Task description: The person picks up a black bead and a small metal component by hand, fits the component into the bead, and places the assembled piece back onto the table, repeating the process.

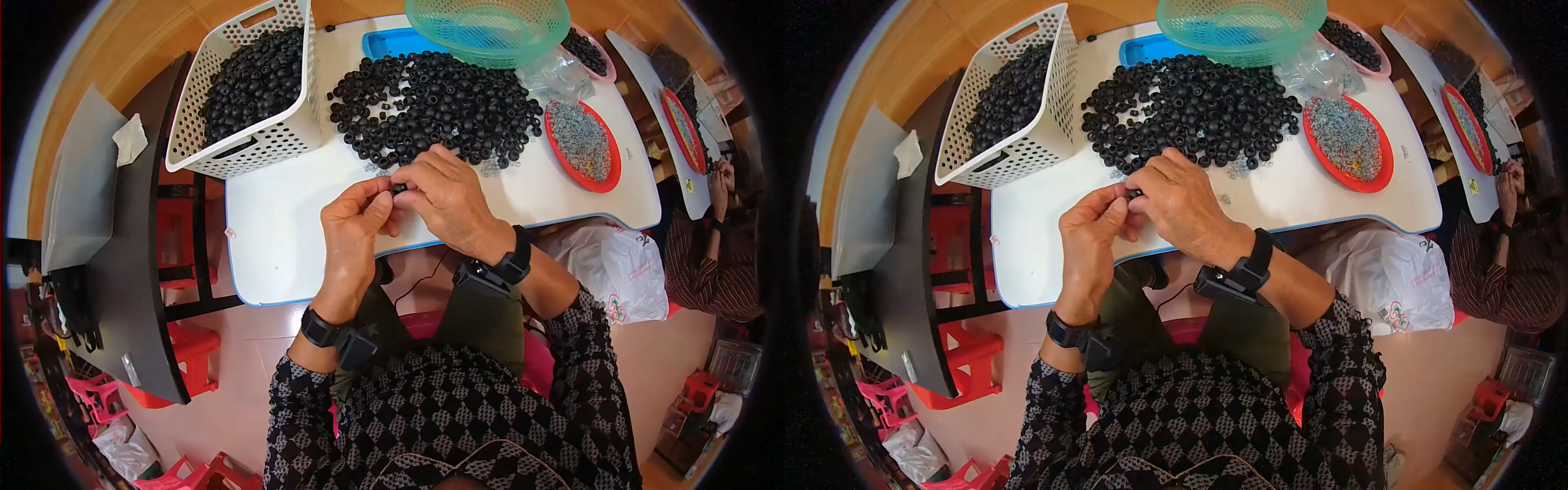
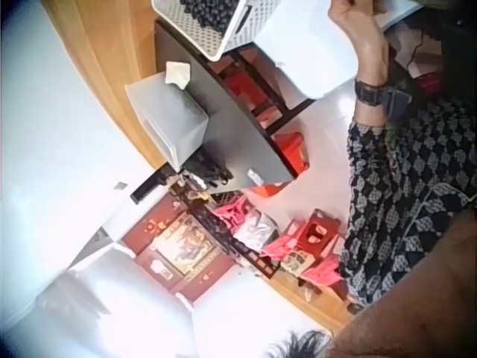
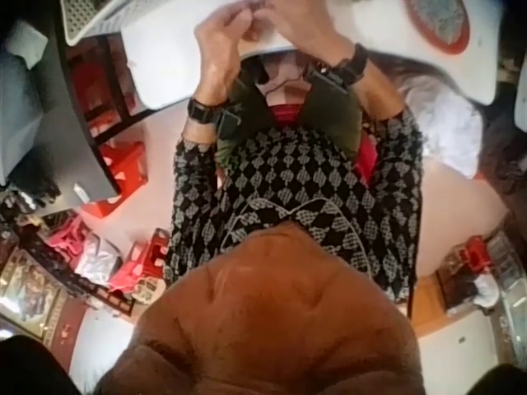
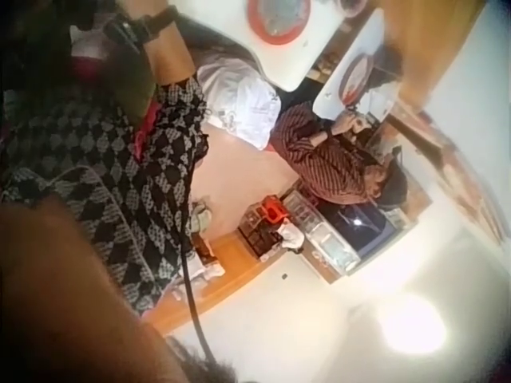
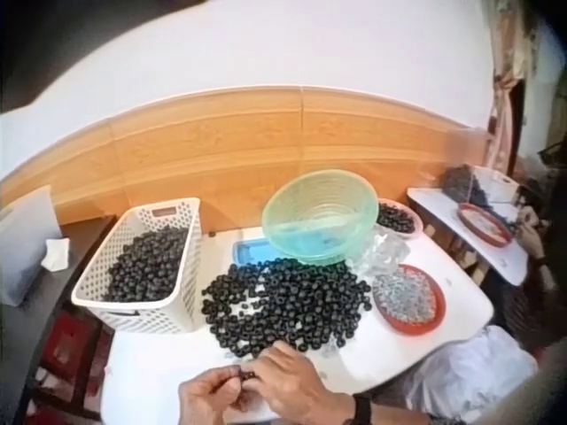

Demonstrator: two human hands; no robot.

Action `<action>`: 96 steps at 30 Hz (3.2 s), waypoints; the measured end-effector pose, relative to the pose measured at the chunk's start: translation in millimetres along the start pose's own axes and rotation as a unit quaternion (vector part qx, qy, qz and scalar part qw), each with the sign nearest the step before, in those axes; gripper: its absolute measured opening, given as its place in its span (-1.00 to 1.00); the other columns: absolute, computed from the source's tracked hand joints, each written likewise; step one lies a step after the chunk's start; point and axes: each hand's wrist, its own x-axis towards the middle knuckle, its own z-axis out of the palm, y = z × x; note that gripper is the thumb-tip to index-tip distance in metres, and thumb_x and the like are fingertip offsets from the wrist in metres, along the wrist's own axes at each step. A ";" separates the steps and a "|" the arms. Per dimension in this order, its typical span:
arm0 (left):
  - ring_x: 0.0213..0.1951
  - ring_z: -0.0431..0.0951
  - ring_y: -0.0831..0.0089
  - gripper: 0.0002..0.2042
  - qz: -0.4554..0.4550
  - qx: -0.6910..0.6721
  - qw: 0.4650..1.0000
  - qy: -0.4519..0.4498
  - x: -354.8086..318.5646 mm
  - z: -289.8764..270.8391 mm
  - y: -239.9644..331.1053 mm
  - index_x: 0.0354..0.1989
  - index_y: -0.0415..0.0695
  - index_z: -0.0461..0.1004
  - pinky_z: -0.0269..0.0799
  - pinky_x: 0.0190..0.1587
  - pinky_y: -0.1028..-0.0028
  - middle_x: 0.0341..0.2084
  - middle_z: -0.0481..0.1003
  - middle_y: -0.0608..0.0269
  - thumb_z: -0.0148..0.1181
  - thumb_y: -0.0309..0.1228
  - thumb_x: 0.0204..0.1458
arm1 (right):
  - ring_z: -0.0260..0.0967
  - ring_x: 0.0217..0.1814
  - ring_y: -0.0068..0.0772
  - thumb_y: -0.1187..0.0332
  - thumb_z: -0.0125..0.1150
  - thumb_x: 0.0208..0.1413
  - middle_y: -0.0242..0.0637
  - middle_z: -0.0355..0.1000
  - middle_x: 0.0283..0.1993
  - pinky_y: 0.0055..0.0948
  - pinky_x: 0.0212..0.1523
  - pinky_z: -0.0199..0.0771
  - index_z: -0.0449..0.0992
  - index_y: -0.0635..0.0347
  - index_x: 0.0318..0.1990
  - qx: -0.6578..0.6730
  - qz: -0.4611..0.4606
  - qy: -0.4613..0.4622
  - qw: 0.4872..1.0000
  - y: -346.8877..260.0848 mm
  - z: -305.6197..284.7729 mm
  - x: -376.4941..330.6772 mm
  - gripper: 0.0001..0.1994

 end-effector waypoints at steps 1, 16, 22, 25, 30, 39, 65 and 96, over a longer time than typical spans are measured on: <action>-0.33 0.64 0.51 -0.78 -0.001 0.000 1.000 -0.002 -0.2 2.4 0.3 0.16 -0.41 0.69 0.56 -0.30 0.51 -0.23 0.72 0.17 0.33 -0.53 0.47 | 0.45 -0.20 -0.11 0.50 0.56 0.07 -0.26 0.52 -0.29 -0.16 -0.17 0.50 0.68 0.20 -0.09 0.013 0.002 0.005 1.000 -1.8 -2.3 -1.9 -0.75; -0.29 0.58 0.37 -0.79 -0.094 -0.207 0.972 -0.066 -2.7 -0.2 -1.4 0.11 -0.39 0.66 0.52 -0.16 0.38 -0.22 0.66 0.16 0.27 -0.46 0.52 | 0.48 -0.15 -0.14 0.57 0.53 -0.04 -0.34 0.58 -0.21 -0.21 -0.14 0.54 0.82 0.13 0.00 0.041 0.035 0.053 0.997 -33.9 -14.2 -7.8 -0.62; -0.28 0.58 0.37 -0.76 -0.056 -0.211 0.972 -0.086 -12.0 -12.1 13.1 0.15 -0.38 0.61 0.53 -0.16 0.36 -0.19 0.65 0.11 0.21 -0.41 0.57 | 0.51 -0.12 -0.23 0.62 0.53 0.09 -0.32 0.62 -0.22 -0.27 -0.12 0.54 0.84 0.13 0.02 0.063 0.057 0.082 0.993 -30.3 -1.6 -10.6 -0.67; -0.27 0.58 0.37 -0.77 -0.021 -0.226 0.973 -0.029 -12.3 -37.2 26.5 0.15 -0.36 0.57 0.52 -0.19 0.31 -0.14 0.63 0.07 0.20 -0.41 0.57 | 0.52 -0.14 -0.24 0.60 0.54 0.12 -0.29 0.62 -0.25 -0.26 -0.11 0.53 0.82 0.18 -0.05 0.059 0.114 0.100 0.987 -27.1 -7.5 -10.0 -0.75; -0.25 0.58 0.37 -0.81 -0.009 -0.271 0.962 -0.028 -18.7 -68.3 42.4 0.13 -0.33 0.57 0.50 -0.20 0.32 -0.14 0.61 0.09 0.20 -0.45 0.55 | 0.53 -0.13 -0.22 0.59 0.56 0.12 -0.27 0.63 -0.24 -0.24 -0.08 0.53 0.81 0.23 -0.08 0.047 0.140 0.067 0.987 -21.9 -5.5 -25.2 -0.79; -0.24 0.55 0.38 -0.78 -0.017 -0.305 0.951 -0.044 -38.2 -85.6 34.4 0.13 -0.33 0.56 0.47 -0.19 0.32 -0.14 0.60 0.09 0.29 -0.40 0.52 | 0.49 -0.14 -0.08 0.59 0.57 0.08 -0.24 0.59 -0.26 -0.13 -0.09 0.52 0.80 0.21 -0.11 -0.059 0.084 0.008 0.995 -43.9 11.2 -21.5 -0.78; -0.23 0.59 0.42 -0.76 -0.067 -0.363 0.924 -0.096 -65.0 -82.9 14.0 0.14 -0.31 0.62 0.51 -0.20 0.35 -0.13 0.67 0.17 0.38 -0.43 0.45 | 0.57 -0.21 -0.40 0.71 0.56 0.10 -0.26 0.63 -0.15 -0.40 -0.21 0.60 0.68 0.29 -0.18 0.114 0.087 0.053 0.988 -131.4 15.5 2.8 -0.80; -0.33 0.54 0.40 -0.78 -0.150 -0.318 0.928 -0.120 -91.9 -7.9 -1.1 0.06 -0.38 0.70 0.47 -0.19 0.36 -0.27 0.68 0.14 0.40 -0.46 0.42 | 0.47 -0.25 -0.60 0.49 0.70 0.04 -0.47 0.55 -0.30 -0.46 -0.20 0.51 0.64 0.25 -0.23 0.265 0.309 -0.094 0.909 -104.2 -60.5 -25.4 -0.74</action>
